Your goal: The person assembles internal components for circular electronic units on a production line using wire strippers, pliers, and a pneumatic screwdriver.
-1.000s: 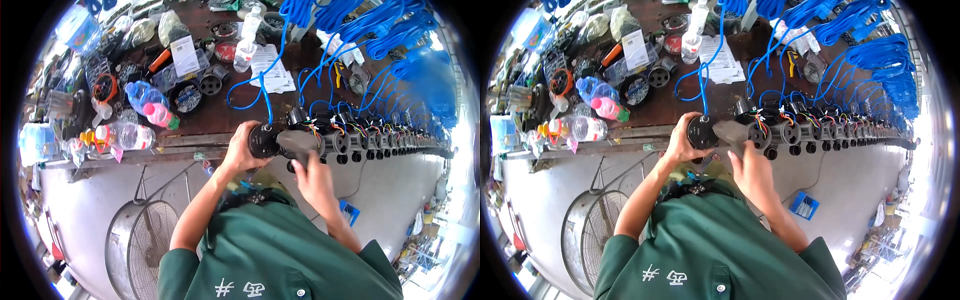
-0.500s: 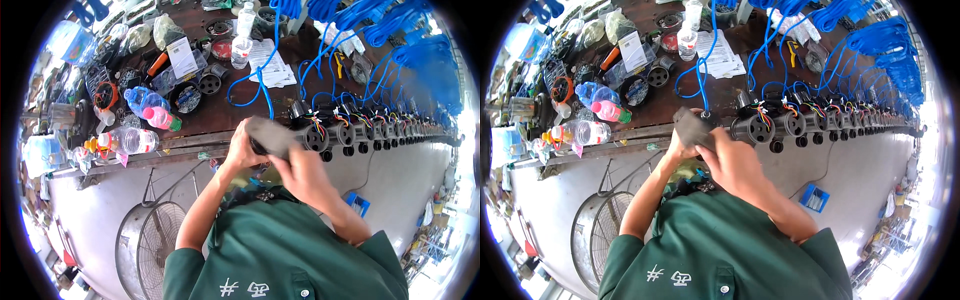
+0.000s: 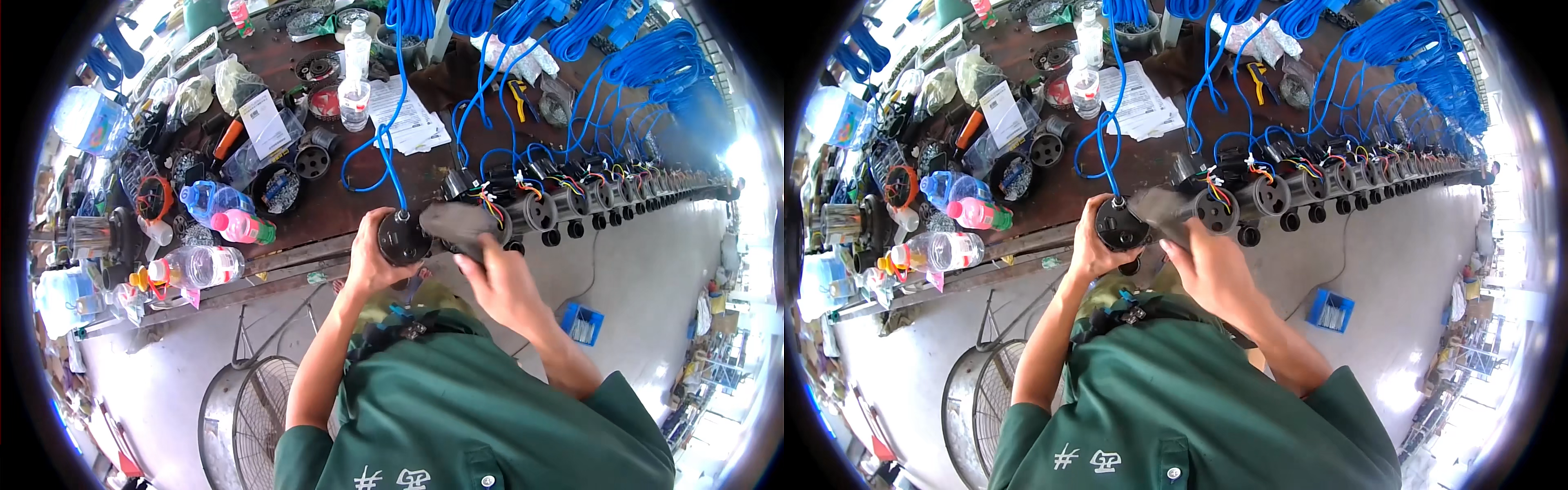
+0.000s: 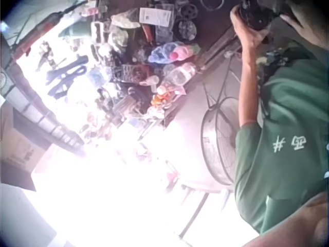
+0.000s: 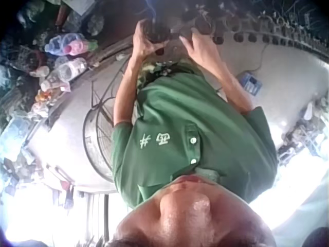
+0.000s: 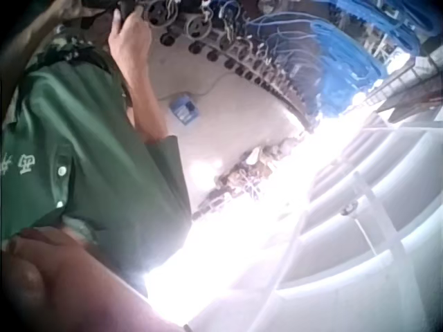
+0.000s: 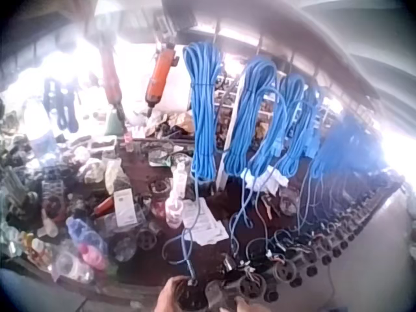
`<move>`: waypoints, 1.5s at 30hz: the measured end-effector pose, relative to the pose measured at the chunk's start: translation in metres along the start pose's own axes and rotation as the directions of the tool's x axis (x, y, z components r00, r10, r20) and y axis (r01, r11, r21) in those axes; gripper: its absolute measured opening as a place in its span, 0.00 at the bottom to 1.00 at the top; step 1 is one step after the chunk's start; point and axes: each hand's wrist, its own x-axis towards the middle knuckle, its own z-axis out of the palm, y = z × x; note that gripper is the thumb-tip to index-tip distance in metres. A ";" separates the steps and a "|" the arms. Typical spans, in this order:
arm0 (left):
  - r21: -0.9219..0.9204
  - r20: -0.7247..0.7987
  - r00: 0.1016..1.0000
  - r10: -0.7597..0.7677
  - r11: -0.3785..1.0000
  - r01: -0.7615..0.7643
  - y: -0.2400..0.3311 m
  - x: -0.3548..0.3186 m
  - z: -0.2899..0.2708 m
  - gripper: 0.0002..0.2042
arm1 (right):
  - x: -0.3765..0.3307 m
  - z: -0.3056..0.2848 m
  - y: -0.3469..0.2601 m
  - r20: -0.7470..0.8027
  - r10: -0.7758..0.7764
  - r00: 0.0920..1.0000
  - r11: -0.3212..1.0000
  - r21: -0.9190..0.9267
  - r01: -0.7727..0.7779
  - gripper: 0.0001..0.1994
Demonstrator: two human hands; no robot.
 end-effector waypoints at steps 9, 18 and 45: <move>0.051 -0.026 1.000 0.011 0.999 -0.010 -0.013 -0.012 -0.005 0.53 | -0.013 -0.024 0.031 0.093 0.180 0.979 0.947 0.254 -0.198 0.16; -0.249 0.278 0.736 -0.618 0.693 0.676 -0.108 -0.113 0.050 0.27 | -0.058 0.033 0.059 0.019 0.270 0.963 0.855 0.456 -0.249 0.12; -0.152 -0.070 0.835 -0.547 0.833 0.532 -0.158 -0.123 0.128 0.17 | -0.014 0.057 0.086 0.534 0.311 0.786 0.464 0.637 -0.616 0.15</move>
